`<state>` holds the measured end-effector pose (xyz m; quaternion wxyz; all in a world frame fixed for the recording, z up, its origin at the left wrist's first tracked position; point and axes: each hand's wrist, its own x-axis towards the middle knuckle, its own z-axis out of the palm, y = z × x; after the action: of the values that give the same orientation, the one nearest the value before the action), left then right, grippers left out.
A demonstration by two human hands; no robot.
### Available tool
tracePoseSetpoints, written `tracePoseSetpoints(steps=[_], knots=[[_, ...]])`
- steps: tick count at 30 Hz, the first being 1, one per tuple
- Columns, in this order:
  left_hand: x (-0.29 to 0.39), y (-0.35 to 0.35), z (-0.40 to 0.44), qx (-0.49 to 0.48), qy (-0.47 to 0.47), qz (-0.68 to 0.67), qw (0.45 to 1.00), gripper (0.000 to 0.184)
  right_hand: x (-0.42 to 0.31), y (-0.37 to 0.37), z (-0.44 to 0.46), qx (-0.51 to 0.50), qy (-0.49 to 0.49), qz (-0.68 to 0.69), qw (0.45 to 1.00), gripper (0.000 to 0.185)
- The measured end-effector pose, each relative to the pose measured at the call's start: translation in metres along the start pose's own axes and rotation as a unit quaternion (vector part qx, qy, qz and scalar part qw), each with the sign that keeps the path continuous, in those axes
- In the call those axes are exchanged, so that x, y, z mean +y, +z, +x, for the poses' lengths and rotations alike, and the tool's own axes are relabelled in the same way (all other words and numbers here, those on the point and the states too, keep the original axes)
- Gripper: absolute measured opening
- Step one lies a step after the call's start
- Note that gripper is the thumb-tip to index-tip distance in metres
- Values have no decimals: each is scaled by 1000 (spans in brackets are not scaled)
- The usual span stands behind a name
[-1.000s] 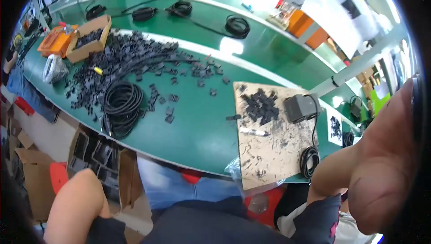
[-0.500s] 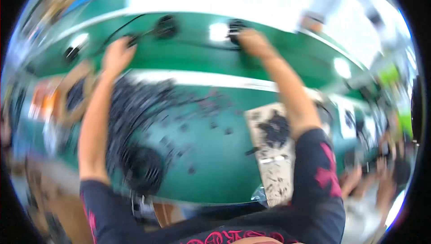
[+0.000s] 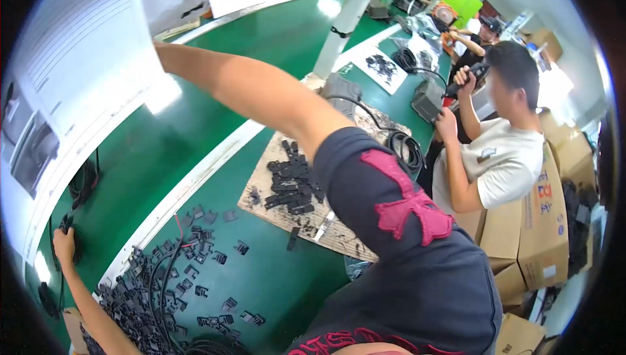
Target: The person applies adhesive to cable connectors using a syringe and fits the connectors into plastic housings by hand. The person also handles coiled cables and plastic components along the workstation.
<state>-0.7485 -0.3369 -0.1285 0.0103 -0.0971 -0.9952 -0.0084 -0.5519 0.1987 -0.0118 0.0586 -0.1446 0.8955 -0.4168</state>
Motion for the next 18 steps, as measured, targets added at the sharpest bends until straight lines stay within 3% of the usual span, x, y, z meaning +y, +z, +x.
tracePoseSetpoints(steps=[1, 3, 5, 6, 7, 8, 10, 11, 12, 14, 15, 16, 17, 18], knots=[[8, -5, -10, -2, 26, -55, 998, 43, -1, 9, 5, 5, -16, -95, 995, 26], [-12, 25, -4, 88, 189, -107, 972, 35, 2, 30, 25, 12, -45, -232, 972, 28], [49, -20, -65, 52, 203, -136, 968, 30, 4, 56, 51, 17, -83, -320, 944, 30], [68, -35, -78, -22, 167, -122, 978, 32, 4, 64, 60, 20, -96, -346, 933, 31], [78, -38, -85, -29, 148, -108, 983, 38, 5, 73, 69, 25, -106, -367, 924, 33], [75, -29, -87, 25, 172, -92, 980, 41, 5, 84, 82, 25, -118, -380, 917, 34], [85, -36, -86, -4, 180, -109, 978, 43, 8, 106, 108, 35, -143, -392, 908, 37], [85, -35, -81, 18, 209, -105, 972, 43, 11, 120, 123, 42, -159, -385, 908, 38], [78, -28, -67, 106, 348, -93, 927, 41, 16, 129, 136, 52, -175, -371, 910, 40], [100, -77, -82, -96, 188, -213, 954, 29, 22, 158, 168, 57, -214, -319, 922, 43], [104, -103, -95, -143, 133, -262, 945, 25, 32, 160, 182, 51, -224, -290, 929, 45], [87, -115, -99, -61, 235, -191, 951, 24, 34, 162, 196, 44, -233, -264, 935, 46], [84, -147, -117, -98, 195, -141, 966, 26, 41, 156, 210, 32, -232, -247, 940, 48], [75, -158, -130, -69, 201, -181, 960, 28, 47, 156, 224, 21, -237, -225, 945, 49]])
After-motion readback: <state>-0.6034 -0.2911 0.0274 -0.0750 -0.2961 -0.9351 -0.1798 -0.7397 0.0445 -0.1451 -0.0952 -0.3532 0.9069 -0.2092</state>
